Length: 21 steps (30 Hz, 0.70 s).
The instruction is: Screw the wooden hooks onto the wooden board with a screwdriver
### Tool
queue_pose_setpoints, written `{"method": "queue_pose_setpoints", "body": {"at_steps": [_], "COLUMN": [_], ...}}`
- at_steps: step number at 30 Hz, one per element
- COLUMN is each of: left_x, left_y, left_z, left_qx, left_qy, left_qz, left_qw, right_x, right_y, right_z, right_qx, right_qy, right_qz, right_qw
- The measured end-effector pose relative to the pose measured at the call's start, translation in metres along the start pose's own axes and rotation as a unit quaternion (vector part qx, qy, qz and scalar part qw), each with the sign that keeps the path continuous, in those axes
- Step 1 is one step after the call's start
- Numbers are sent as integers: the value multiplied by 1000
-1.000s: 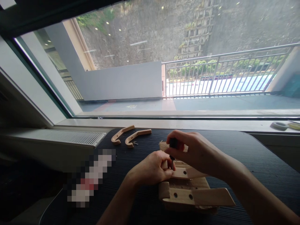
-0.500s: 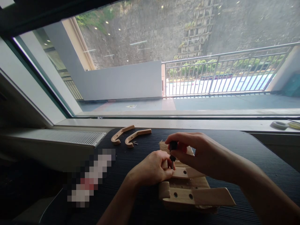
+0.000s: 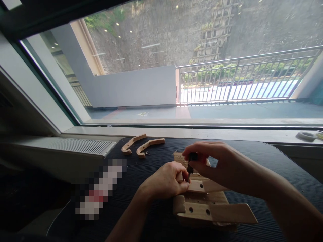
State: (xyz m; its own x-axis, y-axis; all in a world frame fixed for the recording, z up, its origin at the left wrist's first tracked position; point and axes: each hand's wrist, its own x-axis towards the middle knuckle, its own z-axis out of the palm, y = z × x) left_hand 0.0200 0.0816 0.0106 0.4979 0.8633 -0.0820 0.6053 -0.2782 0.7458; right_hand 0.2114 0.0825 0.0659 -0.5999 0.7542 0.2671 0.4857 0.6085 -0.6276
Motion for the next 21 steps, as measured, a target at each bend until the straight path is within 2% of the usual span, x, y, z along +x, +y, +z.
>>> {"method": "queue_pose_setpoints", "body": {"at_steps": [11,21], "left_x": [1,1], "left_y": [-1,-1], "left_z": [1,0], "left_qx": [-6,-5], "left_qy": [-7,-9], "left_qz": [1,-2], "left_qw": [1000,1000], "right_x": [9,2], "right_y": [2,-1], "right_z": [9,3], "right_qx": [-47,-1], "right_qy": [45,8], "right_qz": [-20,-18], "right_qw": [998,1000]}}
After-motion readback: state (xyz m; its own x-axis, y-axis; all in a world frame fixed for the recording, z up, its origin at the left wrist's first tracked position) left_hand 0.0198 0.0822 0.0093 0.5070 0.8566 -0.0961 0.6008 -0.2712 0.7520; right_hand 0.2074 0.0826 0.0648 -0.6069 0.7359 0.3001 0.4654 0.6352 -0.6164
